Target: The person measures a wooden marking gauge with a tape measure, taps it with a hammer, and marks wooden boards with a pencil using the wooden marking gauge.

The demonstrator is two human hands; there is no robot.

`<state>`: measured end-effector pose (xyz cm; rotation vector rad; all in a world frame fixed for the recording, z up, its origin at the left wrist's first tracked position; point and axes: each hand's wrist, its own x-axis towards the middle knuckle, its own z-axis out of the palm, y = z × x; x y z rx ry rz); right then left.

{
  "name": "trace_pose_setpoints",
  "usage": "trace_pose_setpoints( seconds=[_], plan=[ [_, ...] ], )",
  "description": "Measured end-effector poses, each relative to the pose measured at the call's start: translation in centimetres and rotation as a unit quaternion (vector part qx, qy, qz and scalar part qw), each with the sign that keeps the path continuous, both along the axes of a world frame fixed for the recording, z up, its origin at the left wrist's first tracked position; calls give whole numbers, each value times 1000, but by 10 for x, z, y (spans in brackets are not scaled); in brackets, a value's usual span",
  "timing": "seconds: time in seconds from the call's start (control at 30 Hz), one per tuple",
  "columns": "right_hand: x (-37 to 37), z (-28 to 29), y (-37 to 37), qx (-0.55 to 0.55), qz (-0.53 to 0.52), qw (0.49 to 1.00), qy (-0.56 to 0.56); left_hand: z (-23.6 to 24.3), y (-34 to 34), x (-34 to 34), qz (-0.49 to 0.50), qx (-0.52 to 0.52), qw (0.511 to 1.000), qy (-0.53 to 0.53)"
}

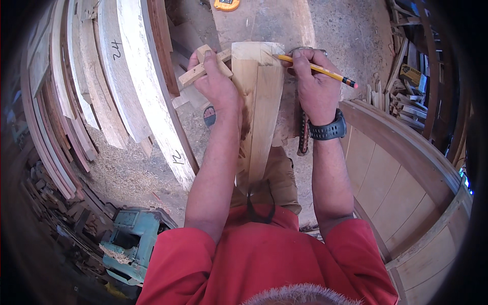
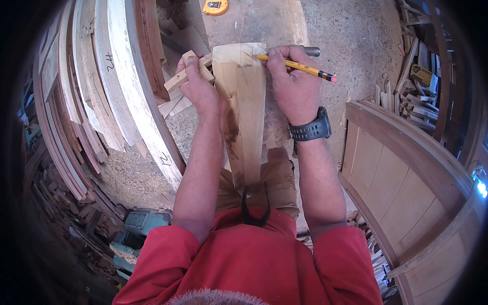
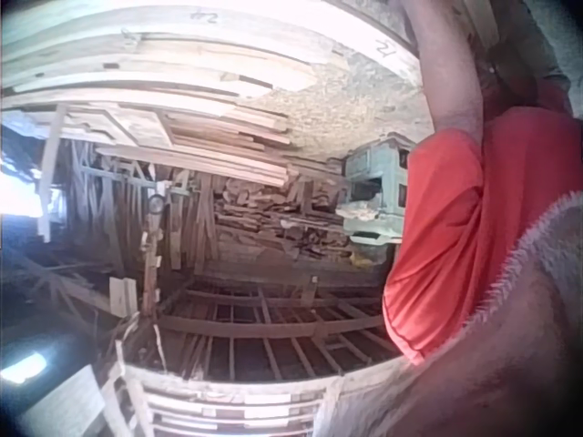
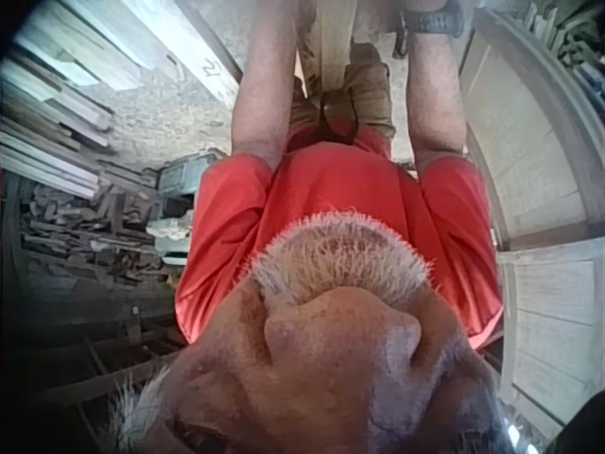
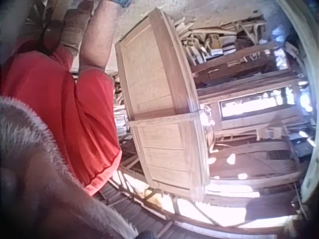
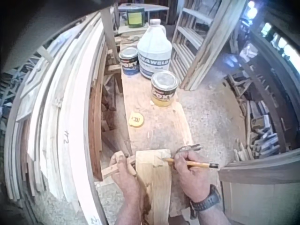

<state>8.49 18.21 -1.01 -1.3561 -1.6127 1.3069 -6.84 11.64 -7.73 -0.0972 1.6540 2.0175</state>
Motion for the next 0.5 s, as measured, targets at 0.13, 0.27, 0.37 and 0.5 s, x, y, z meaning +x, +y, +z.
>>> trace_pose_setpoints(
  seconds=[0.13, 0.27, 0.37, 0.5],
  plan=[
    [-6, 0, 3, 20, -16, 1000, 3, 1, 1, 1, -5, 1, 1000, -7],
    [-9, -1, 7, 24, -17, 1000, -10, 3, 1, 1, -4, 0, 1000, -15],
    [-12, -2, 10, 24, -17, 999, -19, 3, 1, 1, -11, 5, 1000, -16],
    [-13, -4, 13, 18, -22, 1000, -2, 3, 1, 2, -6, 7, 1000, -19]
  ],
)
